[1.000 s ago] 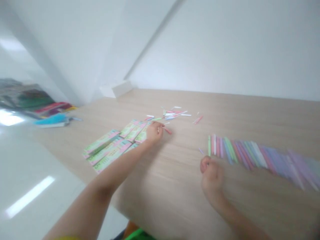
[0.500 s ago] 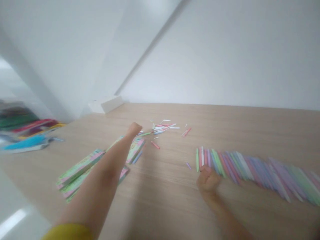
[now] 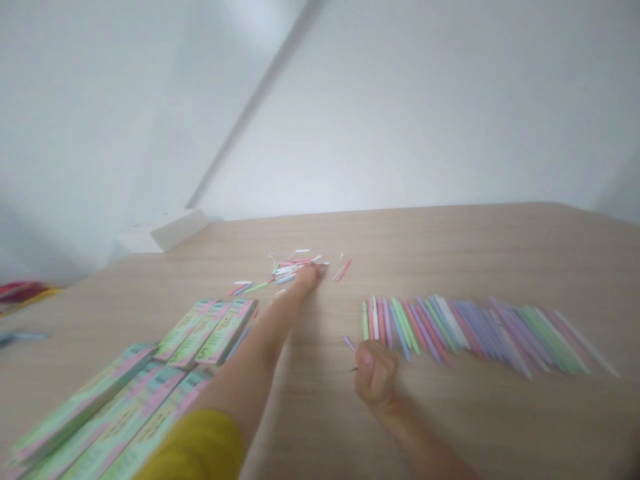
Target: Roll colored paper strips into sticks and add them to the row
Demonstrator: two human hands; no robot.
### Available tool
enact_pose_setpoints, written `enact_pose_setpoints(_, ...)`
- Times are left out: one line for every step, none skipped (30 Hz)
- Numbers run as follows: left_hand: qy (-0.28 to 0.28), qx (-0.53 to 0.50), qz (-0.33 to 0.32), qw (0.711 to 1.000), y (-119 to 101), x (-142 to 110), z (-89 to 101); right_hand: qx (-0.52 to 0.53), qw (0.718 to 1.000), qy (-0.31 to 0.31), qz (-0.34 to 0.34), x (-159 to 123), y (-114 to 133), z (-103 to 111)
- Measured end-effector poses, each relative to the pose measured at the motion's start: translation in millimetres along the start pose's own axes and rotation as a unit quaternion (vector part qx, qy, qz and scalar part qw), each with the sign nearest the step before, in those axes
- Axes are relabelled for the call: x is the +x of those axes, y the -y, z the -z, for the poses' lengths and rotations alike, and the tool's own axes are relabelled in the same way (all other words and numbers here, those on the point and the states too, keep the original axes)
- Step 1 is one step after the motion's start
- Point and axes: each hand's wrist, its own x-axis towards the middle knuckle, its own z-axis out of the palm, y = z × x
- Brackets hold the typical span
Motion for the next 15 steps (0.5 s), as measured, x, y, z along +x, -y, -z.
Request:
enact_pose_setpoints(0.021,0.024,-0.007,0.999,0.3,2.1,-0.9,0.008,1.000,0.002,0.000,0.0,1.2,-0.6)
enact_pose_setpoints(0.048,0.052,-0.011,0.997,0.5,4.1,-1.2,0.019,1.000,0.008,0.004,-0.3,3.0,-1.4)
enact_pose_setpoints(0.072,0.079,-0.013,0.994,0.4,5.6,-1.1,0.031,0.999,0.013,0.009,-0.7,5.4,-2.4)
enact_pose_setpoints(0.088,0.102,-0.018,0.991,-0.4,6.6,-0.9,0.042,0.999,0.017,0.015,-1.3,8.0,-3.4)
enact_pose_setpoints(0.099,0.122,-0.021,0.987,-2.0,7.0,-0.4,0.054,0.998,0.020,0.018,-1.8,10.6,-4.4)
enact_pose_setpoints(0.107,0.139,-0.025,0.984,-4.5,6.8,0.5,0.065,0.998,0.020,0.017,-2.3,13.0,-5.3)
enact_pose_setpoints(0.112,0.154,-0.029,0.981,-8.0,6.0,2.0,0.075,0.997,0.015,0.008,-2.8,15.1,-6.2)
enact_pose_setpoints(0.116,0.166,-0.034,0.979,-12.5,4.5,4.4,0.082,0.997,0.006,-0.008,-3.2,16.8,-7.1)
enact_pose_setpoints(0.118,0.177,-0.041,0.976,-18.1,2.2,7.8,0.088,0.996,-0.005,-0.029,-3.7,18.1,-8.0)
enact_pose_setpoints(0.118,0.186,-0.049,0.974,-24.7,-1.0,12.3,0.092,0.994,-0.016,-0.052,-4.3,19.0,-9.0)
enact_pose_setpoints(0.115,0.192,-0.058,0.973,-32.1,-5.5,17.7,0.095,0.992,-0.026,-0.076,-5.2,19.8,-9.9)
enact_pose_setpoints(0.111,0.197,-0.067,0.972,-40.2,-11.7,23.8,0.097,0.990,-0.033,-0.098,-6.2,20.7,-10.9)
enact_pose_setpoints(0.106,0.198,-0.076,0.971,-48.7,-19.8,30.3,0.101,0.988,-0.036,-0.114,-7.6,21.7,-11.8)
enact_pose_setpoints(0.101,0.197,-0.084,0.972,-57.3,-30.0,36.7,0.107,0.986,-0.034,-0.123,-9.1,23.1,-12.5)
enact_pose_setpoints(0.098,0.194,-0.088,0.972,-65.9,-42.6,42.7,0.116,0.985,-0.030,-0.127,-10.7,24.9,-13.0)
